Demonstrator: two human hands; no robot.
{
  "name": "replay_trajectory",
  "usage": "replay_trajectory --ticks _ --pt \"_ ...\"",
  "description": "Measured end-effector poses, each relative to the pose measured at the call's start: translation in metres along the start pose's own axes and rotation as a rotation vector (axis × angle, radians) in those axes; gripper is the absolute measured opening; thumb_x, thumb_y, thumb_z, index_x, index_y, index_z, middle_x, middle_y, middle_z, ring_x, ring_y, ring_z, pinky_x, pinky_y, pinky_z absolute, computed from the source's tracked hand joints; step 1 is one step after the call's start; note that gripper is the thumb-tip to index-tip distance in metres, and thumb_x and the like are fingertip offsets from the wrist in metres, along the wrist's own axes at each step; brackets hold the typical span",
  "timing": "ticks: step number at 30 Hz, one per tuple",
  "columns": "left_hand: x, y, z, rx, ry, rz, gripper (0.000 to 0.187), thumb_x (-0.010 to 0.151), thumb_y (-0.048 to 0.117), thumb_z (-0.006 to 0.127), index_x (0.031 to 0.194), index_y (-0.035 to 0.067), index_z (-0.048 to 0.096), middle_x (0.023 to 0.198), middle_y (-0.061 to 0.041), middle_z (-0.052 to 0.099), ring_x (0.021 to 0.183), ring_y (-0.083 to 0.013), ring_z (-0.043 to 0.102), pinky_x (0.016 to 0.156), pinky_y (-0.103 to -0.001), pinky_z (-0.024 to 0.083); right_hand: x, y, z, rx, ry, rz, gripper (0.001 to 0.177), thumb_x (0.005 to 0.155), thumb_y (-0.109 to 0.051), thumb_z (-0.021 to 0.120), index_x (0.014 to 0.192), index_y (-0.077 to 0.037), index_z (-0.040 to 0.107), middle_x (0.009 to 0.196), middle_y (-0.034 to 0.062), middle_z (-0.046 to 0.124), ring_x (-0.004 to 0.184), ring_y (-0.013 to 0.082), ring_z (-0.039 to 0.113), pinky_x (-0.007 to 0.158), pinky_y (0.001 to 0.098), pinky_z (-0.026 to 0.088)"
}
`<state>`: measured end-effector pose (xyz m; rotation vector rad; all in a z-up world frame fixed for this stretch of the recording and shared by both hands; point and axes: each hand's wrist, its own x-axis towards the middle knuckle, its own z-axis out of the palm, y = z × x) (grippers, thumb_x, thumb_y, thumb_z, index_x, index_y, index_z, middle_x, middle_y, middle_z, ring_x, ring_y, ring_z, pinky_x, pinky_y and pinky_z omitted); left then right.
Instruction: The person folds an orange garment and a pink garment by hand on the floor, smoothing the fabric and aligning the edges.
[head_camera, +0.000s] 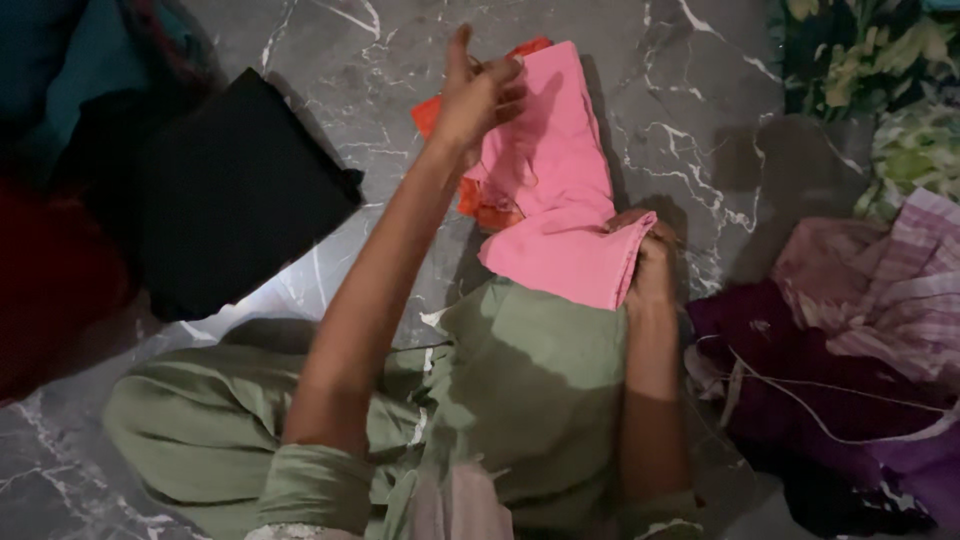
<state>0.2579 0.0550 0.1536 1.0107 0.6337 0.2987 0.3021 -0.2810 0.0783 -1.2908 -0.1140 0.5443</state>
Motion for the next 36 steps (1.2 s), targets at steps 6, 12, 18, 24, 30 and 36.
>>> replay_trajectory --ticks 6,12,18,24,30,36 --pt "-0.041 0.004 0.022 -0.646 -0.223 -0.002 0.098 0.092 0.016 0.066 0.155 0.007 -0.009 0.132 -0.021 0.045 0.111 -0.0359 0.068 0.093 -0.051 0.058 0.003 0.007 -0.003 0.033 -0.023 -0.060 0.015 0.077 0.001 0.057 0.089 0.000 0.066 0.092 0.0135 0.068 0.082 0.0224 0.064 0.078 0.0332 0.053" --pt "-0.058 -0.086 0.020 0.239 0.156 0.048 0.068 0.099 0.026 0.058 0.155 0.000 0.028 0.092 -0.021 0.074 0.080 -0.0337 0.072 0.063 -0.039 0.056 0.005 0.006 0.001 0.026 0.020 -0.039 0.014 0.078 -0.002 0.057 0.088 0.000 0.067 0.088 0.0118 0.069 0.080 0.0211 0.065 0.077 0.0319 0.054" --pt "-0.031 -0.118 -0.001 0.819 0.360 0.193 0.041 0.070 0.034 0.079 0.095 0.001 0.075 0.088 -0.020 0.076 0.083 -0.0344 0.074 0.074 -0.044 0.058 0.003 0.005 0.001 0.020 0.007 -0.040 0.013 0.080 -0.004 0.057 0.086 -0.001 0.068 0.084 0.0100 0.069 0.076 0.0186 0.066 0.074 0.0299 0.054" --pt "-0.017 -0.106 0.001 0.930 0.278 0.156 0.034 0.086 0.035 0.073 0.092 0.002 0.075 0.084 -0.018 0.074 0.083 -0.0339 0.072 0.074 -0.045 0.054 0.003 0.007 -0.001 0.049 0.003 -0.029 0.014 0.076 -0.001 0.060 0.088 -0.002 0.067 0.087 0.0083 0.069 0.075 0.0180 0.065 0.071 0.0299 0.053" --pt "-0.013 -0.128 0.015 -0.091 0.096 0.094 0.022 0.095 0.018 0.071 0.099 -0.003 0.076 0.088 -0.008 0.068 0.080 -0.0151 0.060 0.073 -0.033 0.049 0.004 0.006 0.003 -0.004 0.034 -0.006 0.019 0.073 -0.003 0.056 0.087 -0.002 0.070 0.083 0.0080 0.070 0.072 0.0176 0.066 0.070 0.0300 0.054" --pt "-0.051 -0.084 0.038 -0.474 -0.036 -0.140 0.016 0.091 0.011 0.058 0.106 0.011 0.065 0.092 -0.008 0.075 0.085 -0.0195 0.074 0.070 -0.031 0.059 0.002 0.005 0.002 0.030 -0.008 -0.041 0.018 0.074 -0.002 0.058 0.088 -0.001 0.068 0.086 0.0094 0.070 0.075 0.0191 0.066 0.072 0.0312 0.054"
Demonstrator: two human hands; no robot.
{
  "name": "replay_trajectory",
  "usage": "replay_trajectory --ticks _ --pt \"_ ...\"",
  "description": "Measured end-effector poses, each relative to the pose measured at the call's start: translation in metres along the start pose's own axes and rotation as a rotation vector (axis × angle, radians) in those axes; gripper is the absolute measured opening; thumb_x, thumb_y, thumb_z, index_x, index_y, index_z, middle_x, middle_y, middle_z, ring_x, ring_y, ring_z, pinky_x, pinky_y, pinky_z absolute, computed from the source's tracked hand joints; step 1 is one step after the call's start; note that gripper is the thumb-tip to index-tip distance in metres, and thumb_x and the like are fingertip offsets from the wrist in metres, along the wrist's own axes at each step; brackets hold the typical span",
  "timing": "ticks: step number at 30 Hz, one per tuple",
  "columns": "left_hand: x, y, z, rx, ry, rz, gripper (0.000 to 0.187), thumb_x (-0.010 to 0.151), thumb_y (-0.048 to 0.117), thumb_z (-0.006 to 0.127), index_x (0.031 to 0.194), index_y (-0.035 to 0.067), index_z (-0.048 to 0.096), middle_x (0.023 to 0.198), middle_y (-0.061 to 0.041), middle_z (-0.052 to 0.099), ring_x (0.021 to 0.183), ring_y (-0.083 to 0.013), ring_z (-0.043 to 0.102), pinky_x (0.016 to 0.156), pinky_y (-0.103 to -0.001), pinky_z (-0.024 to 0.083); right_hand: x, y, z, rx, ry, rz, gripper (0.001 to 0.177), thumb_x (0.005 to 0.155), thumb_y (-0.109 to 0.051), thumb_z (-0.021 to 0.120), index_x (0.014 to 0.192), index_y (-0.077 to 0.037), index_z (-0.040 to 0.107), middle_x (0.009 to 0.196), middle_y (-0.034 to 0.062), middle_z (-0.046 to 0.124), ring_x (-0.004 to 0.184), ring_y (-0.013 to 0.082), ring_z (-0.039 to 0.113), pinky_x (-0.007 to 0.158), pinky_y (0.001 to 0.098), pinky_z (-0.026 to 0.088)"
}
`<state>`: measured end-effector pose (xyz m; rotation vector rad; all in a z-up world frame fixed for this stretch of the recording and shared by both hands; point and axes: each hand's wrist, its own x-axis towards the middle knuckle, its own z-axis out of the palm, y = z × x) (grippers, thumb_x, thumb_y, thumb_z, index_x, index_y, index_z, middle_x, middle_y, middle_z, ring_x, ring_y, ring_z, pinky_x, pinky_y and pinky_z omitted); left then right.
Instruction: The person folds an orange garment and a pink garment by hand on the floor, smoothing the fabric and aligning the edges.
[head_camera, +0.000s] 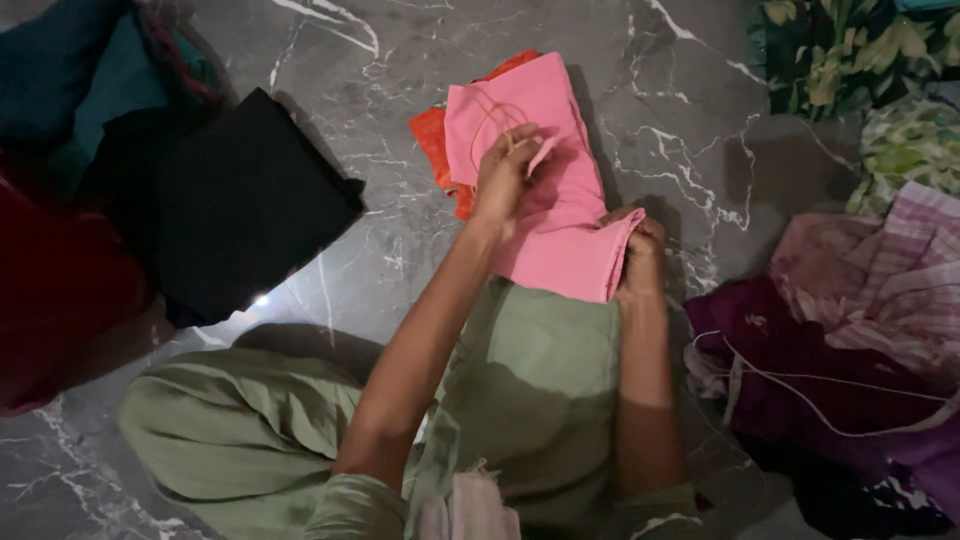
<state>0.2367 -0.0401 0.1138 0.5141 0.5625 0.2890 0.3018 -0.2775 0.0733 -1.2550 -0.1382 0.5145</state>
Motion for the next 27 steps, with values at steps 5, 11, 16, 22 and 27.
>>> replay_trajectory --ticks 5,11,16,22,27 --pt "-0.010 0.005 0.007 0.451 -0.200 0.079 0.015 0.097 0.010 0.057 0.104 0.004 0.069 0.096 -0.011 0.074 0.087 -0.0207 0.074 0.063 -0.035 0.058 0.001 -0.001 0.004 0.016 0.011 0.011 0.016 0.074 -0.003 0.058 0.087 -0.002 0.068 0.087 0.0109 0.072 0.078 0.0202 0.068 0.077 0.0313 0.056" --pt "0.014 0.019 0.008 1.984 -0.102 0.623 0.019 0.082 0.022 0.073 0.096 0.009 0.075 0.101 -0.011 0.077 0.095 -0.0302 0.074 0.073 -0.044 0.057 0.004 0.008 -0.006 0.022 -0.007 -0.012 0.012 0.078 -0.002 0.060 0.086 -0.002 0.068 0.088 0.0106 0.070 0.079 0.0203 0.066 0.077 0.0317 0.054" --pt "0.029 0.035 -0.001 2.264 -0.085 0.614 0.022 0.077 0.020 0.067 0.095 0.014 0.077 0.105 -0.012 0.073 0.099 -0.0359 0.068 0.072 -0.051 0.057 0.004 0.007 -0.006 0.020 -0.024 -0.013 0.015 0.075 -0.002 0.057 0.084 -0.002 0.069 0.086 0.0096 0.070 0.077 0.0191 0.066 0.075 0.0305 0.054" --pt "-0.013 0.055 -0.031 1.733 -0.255 0.379 0.030 0.094 0.028 0.066 0.112 0.009 0.079 0.104 -0.015 0.076 0.096 -0.0320 0.073 0.084 -0.044 0.057 -0.010 -0.017 0.021 -0.059 -0.036 -0.030 0.021 0.079 0.000 0.055 0.094 -0.002 0.069 0.092 0.0062 0.072 0.083 0.0152 0.067 0.078 0.0288 0.054" --pt "-0.021 0.035 -0.073 1.219 -0.313 0.334 0.037 0.102 0.030 0.054 0.126 0.006 0.071 0.094 -0.010 0.076 0.084 -0.0204 0.075 0.077 -0.034 0.057 -0.013 -0.043 0.057 -0.500 -0.099 -0.152 0.024 0.089 0.011 0.060 0.108 -0.001 0.068 0.095 0.0006 0.069 0.084 0.0082 0.062 0.073 0.0245 0.047"
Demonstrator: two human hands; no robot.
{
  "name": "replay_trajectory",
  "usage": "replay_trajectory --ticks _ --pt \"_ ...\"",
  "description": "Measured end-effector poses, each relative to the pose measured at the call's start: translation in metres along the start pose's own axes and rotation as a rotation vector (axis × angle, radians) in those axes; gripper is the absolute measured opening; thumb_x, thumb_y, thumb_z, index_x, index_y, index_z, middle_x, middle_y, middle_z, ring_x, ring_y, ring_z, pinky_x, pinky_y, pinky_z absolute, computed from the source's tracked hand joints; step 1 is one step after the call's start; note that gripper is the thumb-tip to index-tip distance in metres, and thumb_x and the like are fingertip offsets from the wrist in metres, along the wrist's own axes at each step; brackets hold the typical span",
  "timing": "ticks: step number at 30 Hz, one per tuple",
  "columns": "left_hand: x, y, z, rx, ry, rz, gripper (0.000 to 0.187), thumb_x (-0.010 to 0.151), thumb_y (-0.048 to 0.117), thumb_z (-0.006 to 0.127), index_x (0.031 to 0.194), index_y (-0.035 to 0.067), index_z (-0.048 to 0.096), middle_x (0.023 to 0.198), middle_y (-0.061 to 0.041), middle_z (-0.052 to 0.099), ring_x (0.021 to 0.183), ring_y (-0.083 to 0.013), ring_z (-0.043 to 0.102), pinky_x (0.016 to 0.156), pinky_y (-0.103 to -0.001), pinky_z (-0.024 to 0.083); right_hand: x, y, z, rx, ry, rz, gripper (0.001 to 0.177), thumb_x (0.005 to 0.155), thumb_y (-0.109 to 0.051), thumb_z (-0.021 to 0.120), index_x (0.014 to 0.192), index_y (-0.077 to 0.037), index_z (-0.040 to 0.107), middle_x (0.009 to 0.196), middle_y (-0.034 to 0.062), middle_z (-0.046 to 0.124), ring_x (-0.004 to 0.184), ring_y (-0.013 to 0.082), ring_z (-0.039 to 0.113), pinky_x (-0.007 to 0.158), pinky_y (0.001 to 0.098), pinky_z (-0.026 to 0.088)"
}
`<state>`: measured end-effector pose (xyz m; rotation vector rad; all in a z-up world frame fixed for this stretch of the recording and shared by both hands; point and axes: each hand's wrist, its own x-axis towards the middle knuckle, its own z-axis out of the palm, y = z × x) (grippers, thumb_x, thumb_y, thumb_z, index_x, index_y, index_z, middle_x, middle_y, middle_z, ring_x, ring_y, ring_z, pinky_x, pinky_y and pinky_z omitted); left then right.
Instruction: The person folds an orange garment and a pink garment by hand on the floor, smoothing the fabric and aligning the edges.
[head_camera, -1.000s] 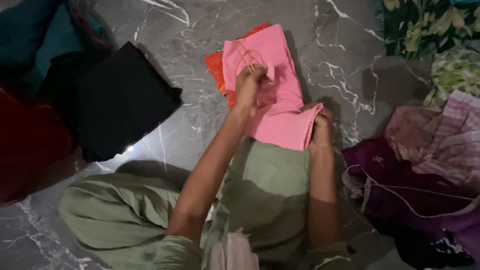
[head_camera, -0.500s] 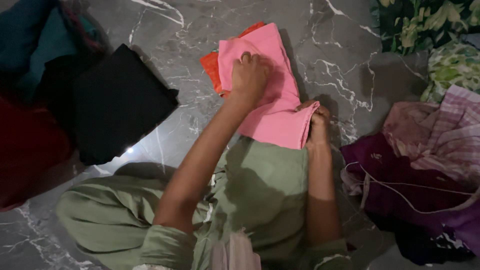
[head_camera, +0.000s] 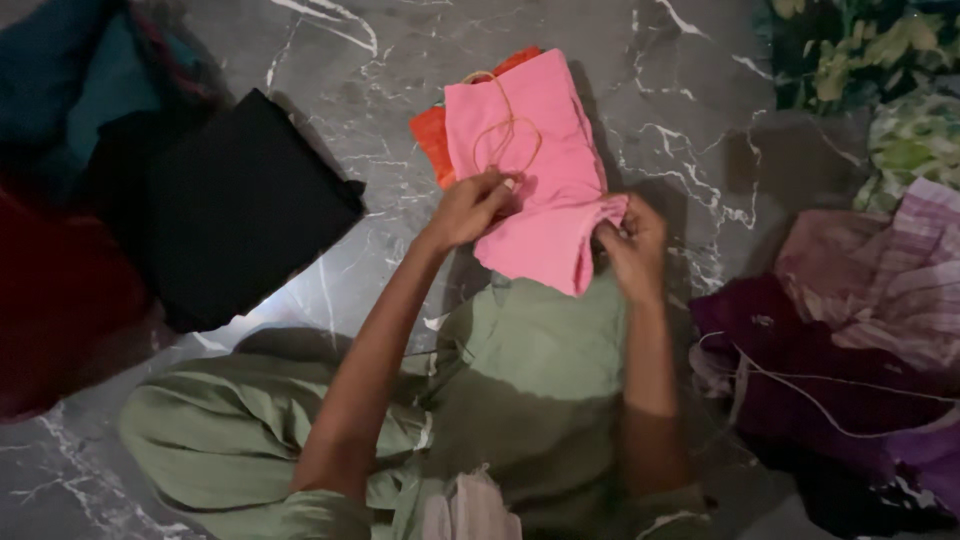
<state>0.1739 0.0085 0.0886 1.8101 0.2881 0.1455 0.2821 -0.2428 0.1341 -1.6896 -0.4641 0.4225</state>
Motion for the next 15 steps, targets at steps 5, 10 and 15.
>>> replay_trajectory --ticks 5,10,15 --pt "0.013 -0.027 0.004 -0.041 0.147 -0.168 0.034 0.103 0.033 0.057 0.113 0.004 0.070 0.096 -0.014 0.077 0.086 -0.0265 0.075 0.079 -0.037 0.058 0.062 -0.030 0.024 -0.051 -0.172 -0.073 0.021 0.095 0.005 0.067 0.115 -0.001 0.068 0.099 0.0000 0.071 0.088 0.0072 0.066 0.078 0.0239 0.053" --pt "0.023 -0.019 -0.005 0.233 0.541 0.081 0.036 0.087 0.022 0.063 0.117 0.002 0.067 0.096 -0.024 0.072 0.089 -0.0421 0.069 0.074 -0.049 0.053 0.086 -0.038 0.036 -0.111 -0.326 -0.066 0.029 0.096 0.006 0.071 0.124 0.002 0.069 0.107 0.0028 0.071 0.094 0.0084 0.063 0.083 0.0259 0.051" --pt "0.037 -0.018 -0.004 0.343 0.470 -0.039 0.021 0.094 0.018 0.057 0.109 0.015 0.070 0.106 -0.017 0.075 0.099 -0.0369 0.072 0.084 -0.048 0.056 0.068 -0.030 0.020 -0.090 -0.287 -0.021 0.033 0.093 0.007 0.068 0.126 0.003 0.066 0.116 0.0048 0.073 0.105 0.0107 0.068 0.093 0.0257 0.054"
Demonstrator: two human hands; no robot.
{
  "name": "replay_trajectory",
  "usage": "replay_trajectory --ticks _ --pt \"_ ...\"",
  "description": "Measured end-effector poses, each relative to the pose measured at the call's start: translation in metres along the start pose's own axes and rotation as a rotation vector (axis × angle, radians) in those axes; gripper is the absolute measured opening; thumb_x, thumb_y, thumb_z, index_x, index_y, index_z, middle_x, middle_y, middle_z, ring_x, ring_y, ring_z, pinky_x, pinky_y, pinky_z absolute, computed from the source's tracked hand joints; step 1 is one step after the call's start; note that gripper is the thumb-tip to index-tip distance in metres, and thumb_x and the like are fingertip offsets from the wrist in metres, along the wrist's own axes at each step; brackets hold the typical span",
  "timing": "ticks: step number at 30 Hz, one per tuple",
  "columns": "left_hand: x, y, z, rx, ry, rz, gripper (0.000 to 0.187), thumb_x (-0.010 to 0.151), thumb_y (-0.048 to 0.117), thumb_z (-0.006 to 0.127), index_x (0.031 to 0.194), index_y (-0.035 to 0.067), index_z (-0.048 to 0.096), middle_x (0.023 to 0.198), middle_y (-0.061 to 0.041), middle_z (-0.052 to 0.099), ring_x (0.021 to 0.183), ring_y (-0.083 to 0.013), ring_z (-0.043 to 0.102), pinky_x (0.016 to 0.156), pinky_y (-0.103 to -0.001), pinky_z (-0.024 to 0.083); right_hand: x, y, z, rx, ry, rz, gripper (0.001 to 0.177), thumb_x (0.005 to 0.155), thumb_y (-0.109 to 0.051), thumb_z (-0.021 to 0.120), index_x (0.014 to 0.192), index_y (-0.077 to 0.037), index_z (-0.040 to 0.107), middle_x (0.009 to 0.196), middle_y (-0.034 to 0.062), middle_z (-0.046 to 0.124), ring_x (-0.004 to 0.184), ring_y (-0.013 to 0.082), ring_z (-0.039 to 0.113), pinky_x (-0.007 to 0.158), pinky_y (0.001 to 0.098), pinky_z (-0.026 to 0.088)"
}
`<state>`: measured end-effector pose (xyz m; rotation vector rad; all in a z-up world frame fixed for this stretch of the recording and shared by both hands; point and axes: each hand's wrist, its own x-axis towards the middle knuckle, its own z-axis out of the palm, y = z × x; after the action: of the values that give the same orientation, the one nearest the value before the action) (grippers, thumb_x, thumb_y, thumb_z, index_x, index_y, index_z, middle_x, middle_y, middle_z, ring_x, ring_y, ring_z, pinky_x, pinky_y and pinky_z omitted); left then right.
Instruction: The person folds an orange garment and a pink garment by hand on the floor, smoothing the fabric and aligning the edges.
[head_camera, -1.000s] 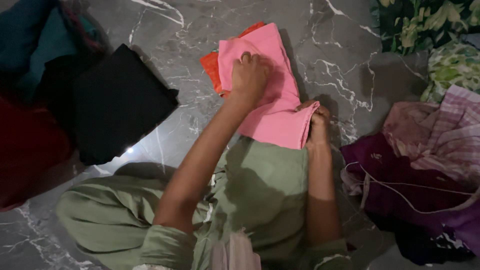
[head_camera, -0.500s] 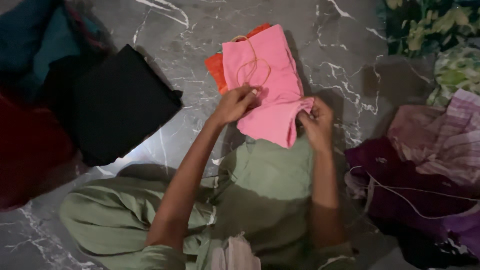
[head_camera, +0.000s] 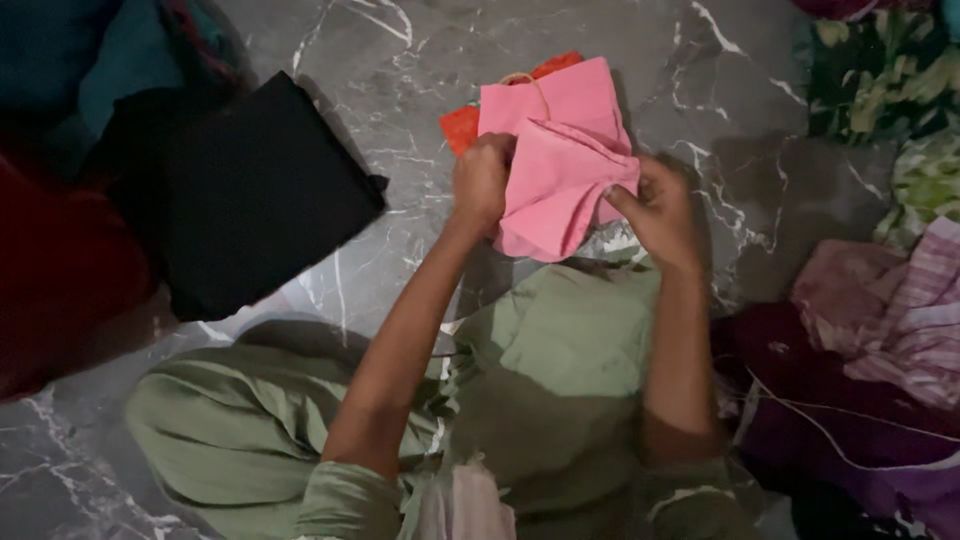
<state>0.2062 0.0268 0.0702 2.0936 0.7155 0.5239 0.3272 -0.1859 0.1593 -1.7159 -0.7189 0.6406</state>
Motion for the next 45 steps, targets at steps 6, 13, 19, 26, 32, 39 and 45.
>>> replay_trajectory --ticks 6,13,19,26,32,39,45 --pt "-0.013 0.011 -0.006 -0.230 -0.141 0.004 0.026 0.099 0.016 0.056 0.120 0.005 0.069 0.113 -0.022 0.072 0.105 -0.0402 0.068 0.088 -0.047 0.053 -0.020 0.004 -0.011 0.024 0.038 0.096 0.037 0.090 0.008 0.066 0.127 0.003 0.066 0.115 0.0051 0.072 0.103 0.0114 0.068 0.088 0.0272 0.055" --pt "-0.012 -0.042 0.016 -0.412 -0.240 0.229 0.038 0.080 0.022 0.076 0.112 0.002 0.073 0.102 -0.022 0.076 0.095 -0.0357 0.076 0.080 -0.042 0.058 0.038 0.013 -0.005 0.035 -0.056 -0.036 0.030 0.096 0.006 0.067 0.126 0.003 0.064 0.115 0.0038 0.070 0.104 0.0108 0.065 0.093 0.0266 0.053" --pt "-0.009 -0.075 0.040 -0.633 -0.405 -0.261 0.025 0.082 0.016 0.067 0.089 -0.004 0.080 0.080 -0.010 0.075 0.073 -0.0168 0.067 0.066 -0.037 0.055 0.117 0.016 0.022 -0.654 0.213 0.066 0.029 0.100 -0.027 0.078 0.115 -0.004 0.070 0.105 0.0160 0.074 0.093 0.0262 0.072 0.082 0.0374 0.052" --pt "-0.019 -0.046 0.010 -0.507 -0.386 -0.514 0.062 0.093 0.058 0.057 0.076 -0.001 0.070 0.066 -0.011 0.068 0.059 -0.0202 0.063 0.057 -0.038 0.049 0.125 0.030 0.028 -0.913 0.433 -0.323 0.038 0.091 -0.029 0.081 0.109 0.001 0.067 0.102 0.0189 0.069 0.093 0.0441 0.066 0.076 0.0516 0.051" --pt "-0.024 -0.031 0.013 -0.234 -0.286 -0.412 0.056 0.083 0.052 0.069 0.075 -0.003 0.070 0.063 -0.018 0.068 0.059 -0.0259 0.069 0.059 -0.045 0.051 0.086 -0.013 0.036 -0.994 0.438 -0.151 0.031 0.098 -0.036 0.071 0.093 -0.005 0.069 0.098 0.0159 0.070 0.088 0.0381 0.068 0.076 0.0508 0.052" --pt "-0.034 -0.018 0.005 -0.242 -0.286 -0.425 0.047 0.080 0.047 0.073 0.078 0.000 0.073 0.066 -0.018 0.071 0.060 -0.0282 0.071 0.059 -0.044 0.053 0.086 -0.003 0.045 0.231 0.052 0.138 0.045 0.111 -0.045 0.049 0.091 -0.006 0.061 0.116 0.0213 0.069 0.102 0.0297 0.070 0.091 0.0447 0.059" --pt "-0.035 -0.005 -0.009 -0.146 -0.223 -0.427 0.050 0.081 0.053 0.073 0.084 0.003 0.073 0.075 -0.019 0.074 0.071 -0.0342 0.074 0.066 -0.046 0.054 0.047 -0.004 0.044 0.068 -0.023 -0.136 0.032 0.104 -0.033 0.060 0.112 -0.002 0.062 0.132 0.0156 0.064 0.119 0.0286 0.067 0.103 0.0425 0.056"
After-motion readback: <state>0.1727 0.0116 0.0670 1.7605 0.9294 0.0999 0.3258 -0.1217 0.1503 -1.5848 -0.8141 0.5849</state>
